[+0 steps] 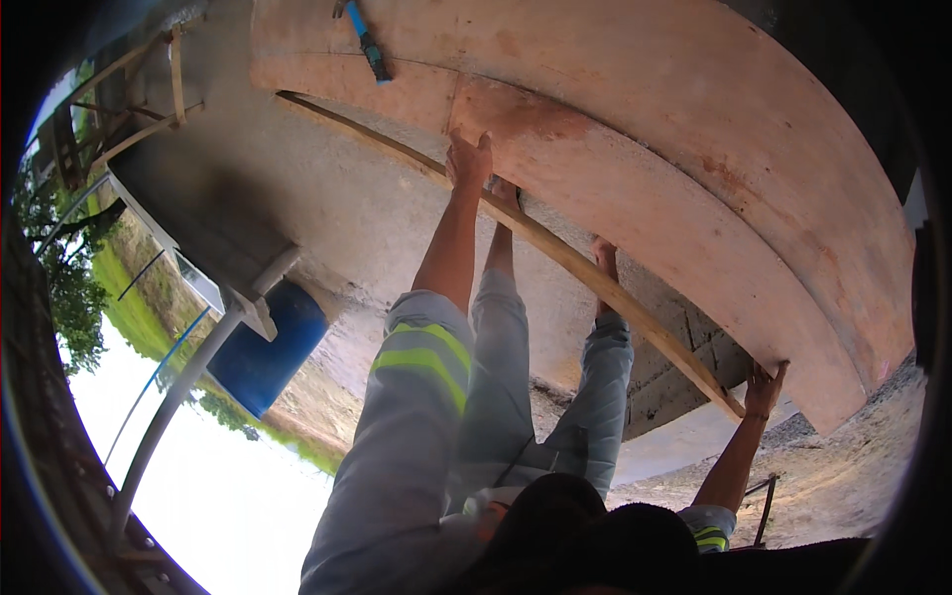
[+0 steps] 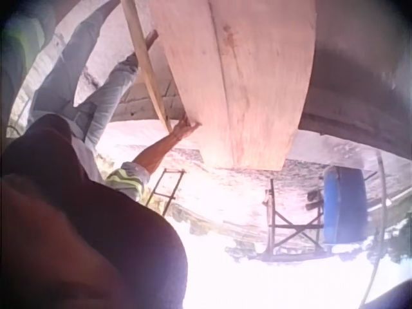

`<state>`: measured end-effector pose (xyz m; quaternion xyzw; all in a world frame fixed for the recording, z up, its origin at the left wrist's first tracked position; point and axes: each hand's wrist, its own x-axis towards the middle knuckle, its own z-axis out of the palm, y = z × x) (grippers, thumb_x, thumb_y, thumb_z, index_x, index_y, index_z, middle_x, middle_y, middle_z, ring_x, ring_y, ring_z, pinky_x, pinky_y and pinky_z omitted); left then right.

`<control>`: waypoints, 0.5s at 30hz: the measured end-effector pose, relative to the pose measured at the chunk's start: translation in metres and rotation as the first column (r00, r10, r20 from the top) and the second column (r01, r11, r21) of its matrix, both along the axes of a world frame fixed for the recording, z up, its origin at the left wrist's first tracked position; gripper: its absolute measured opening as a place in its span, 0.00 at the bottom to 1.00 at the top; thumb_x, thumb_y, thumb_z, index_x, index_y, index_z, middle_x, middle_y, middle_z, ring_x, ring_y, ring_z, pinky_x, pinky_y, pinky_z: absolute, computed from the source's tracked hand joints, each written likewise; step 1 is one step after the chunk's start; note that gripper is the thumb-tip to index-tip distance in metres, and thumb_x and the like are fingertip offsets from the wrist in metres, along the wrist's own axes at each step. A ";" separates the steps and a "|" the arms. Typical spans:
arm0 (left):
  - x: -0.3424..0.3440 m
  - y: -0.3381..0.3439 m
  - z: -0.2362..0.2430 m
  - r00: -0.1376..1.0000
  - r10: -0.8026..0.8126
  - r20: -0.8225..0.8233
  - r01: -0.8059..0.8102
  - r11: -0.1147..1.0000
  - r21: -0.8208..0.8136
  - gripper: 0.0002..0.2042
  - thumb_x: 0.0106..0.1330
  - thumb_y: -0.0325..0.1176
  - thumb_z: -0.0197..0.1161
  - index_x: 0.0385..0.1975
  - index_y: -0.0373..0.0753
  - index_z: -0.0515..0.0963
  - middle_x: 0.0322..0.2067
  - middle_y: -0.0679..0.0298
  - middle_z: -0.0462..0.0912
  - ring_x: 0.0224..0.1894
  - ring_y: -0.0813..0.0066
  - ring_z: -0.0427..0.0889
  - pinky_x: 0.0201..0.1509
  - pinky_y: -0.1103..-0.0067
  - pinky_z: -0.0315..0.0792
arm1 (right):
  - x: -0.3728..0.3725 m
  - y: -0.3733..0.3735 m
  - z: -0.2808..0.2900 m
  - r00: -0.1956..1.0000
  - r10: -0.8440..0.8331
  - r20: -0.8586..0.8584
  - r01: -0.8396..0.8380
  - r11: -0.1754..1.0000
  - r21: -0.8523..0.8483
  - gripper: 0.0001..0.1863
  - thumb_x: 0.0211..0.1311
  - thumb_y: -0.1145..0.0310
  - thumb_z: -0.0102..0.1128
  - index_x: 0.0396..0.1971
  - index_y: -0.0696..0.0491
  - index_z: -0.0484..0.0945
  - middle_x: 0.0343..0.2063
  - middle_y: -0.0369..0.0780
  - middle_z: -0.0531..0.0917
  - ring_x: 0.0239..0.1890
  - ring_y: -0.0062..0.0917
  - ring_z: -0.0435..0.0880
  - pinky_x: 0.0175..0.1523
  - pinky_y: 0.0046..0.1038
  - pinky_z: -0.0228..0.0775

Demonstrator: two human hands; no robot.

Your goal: The person marks a piece of wood with a pencil and then uses a saw to cut it.

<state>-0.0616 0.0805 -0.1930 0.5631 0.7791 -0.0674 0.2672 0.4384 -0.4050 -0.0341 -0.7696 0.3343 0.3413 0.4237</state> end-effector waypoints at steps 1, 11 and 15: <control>-0.013 0.003 -0.014 0.996 0.085 -0.019 -0.086 0.996 -0.006 0.35 0.63 0.53 0.64 0.62 0.34 0.65 0.49 0.41 0.80 0.52 0.45 0.79 0.54 0.59 0.71 | 0.001 0.002 0.002 1.000 0.008 -0.012 -0.008 1.000 0.026 0.46 0.63 0.36 0.56 0.67 0.59 0.60 0.60 0.51 0.69 0.65 0.36 0.68 0.68 0.44 0.60; -0.045 0.001 -0.033 0.283 0.861 0.423 -0.689 0.489 -0.535 0.19 0.71 0.52 0.59 0.29 0.43 0.68 0.19 0.71 0.54 0.18 0.80 0.54 0.21 0.81 0.58 | -0.004 -0.012 0.003 0.999 0.008 0.051 -0.007 1.000 -0.014 0.43 0.68 0.37 0.49 0.69 0.58 0.59 0.67 0.48 0.64 0.66 0.33 0.65 0.70 0.36 0.56; -0.069 0.000 -0.036 0.266 0.859 0.437 -0.718 0.479 -0.505 0.18 0.72 0.52 0.58 0.31 0.43 0.69 0.19 0.73 0.53 0.18 0.81 0.54 0.20 0.81 0.57 | -0.001 -0.016 -0.010 0.991 0.137 0.006 -0.136 0.990 -0.038 0.43 0.69 0.38 0.49 0.69 0.58 0.58 0.66 0.46 0.67 0.68 0.32 0.64 0.70 0.39 0.54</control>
